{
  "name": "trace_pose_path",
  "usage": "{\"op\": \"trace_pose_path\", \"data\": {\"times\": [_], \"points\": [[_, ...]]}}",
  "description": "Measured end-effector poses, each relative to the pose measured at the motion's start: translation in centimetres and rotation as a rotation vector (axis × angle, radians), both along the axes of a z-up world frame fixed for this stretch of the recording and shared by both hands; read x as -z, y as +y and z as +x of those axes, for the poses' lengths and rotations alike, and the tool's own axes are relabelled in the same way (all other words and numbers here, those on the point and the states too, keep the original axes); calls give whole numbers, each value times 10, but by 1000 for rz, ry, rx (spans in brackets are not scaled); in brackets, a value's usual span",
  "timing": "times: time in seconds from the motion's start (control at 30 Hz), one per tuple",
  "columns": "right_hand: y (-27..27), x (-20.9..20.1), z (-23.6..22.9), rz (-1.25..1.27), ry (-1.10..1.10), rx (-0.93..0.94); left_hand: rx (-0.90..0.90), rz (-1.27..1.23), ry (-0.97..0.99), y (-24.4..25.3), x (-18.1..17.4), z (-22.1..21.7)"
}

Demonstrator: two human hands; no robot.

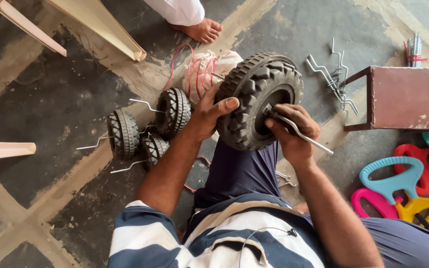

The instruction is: The person sits on the floor and uses a metal rod to tighten the axle of a small toy wheel. They repeatedly rotate the wheel and adjust the rod to secure the axle. The person also briefly handles a red plastic toy body and a bundle of metal rods before returning to the wheel.

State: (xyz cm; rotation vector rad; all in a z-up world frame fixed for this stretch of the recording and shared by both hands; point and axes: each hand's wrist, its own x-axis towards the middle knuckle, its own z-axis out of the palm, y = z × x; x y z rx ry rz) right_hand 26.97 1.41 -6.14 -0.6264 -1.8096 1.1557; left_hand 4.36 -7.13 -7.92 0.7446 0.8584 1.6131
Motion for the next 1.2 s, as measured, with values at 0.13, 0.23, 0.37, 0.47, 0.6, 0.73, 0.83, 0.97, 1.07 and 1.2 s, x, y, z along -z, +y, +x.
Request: {"op": "trace_pose_path", "data": {"times": [0.13, 0.23, 0.37, 0.47, 0.6, 0.73, 0.83, 0.97, 1.07, 1.2], "points": [[-8, 10, 6, -18, 70, 7, -10, -15, -7, 2, -6, 1], [-9, 25, 11, -71, 78, 9, -4, -16, 8, 2, -9, 2], [-10, 30, 7, -225, -48, 218, 2, -8, 17, 1, -10, 3], [-14, 12, 3, 25, 132, 61, 0, -16, 11, 2, -8, 3], [-7, 13, 3, -103, 69, 90, 12, -23, 3, 1, -7, 4], [-5, 17, 6, 107, -15, 142, 18, -14, 13, 2, -9, 5], [-1, 12, 4, 213, -101, 136, -2, -41, 48, 1, -9, 6], [3, 11, -4, 371, -176, 241, 3, -16, 81, 2, -9, 7], [1, 6, -6, 478, -42, 173, -2, -18, 74, 4, -9, 6], [-2, 19, 1, 48, 30, 108, 6, -21, 7, 2, -7, 5]]}}
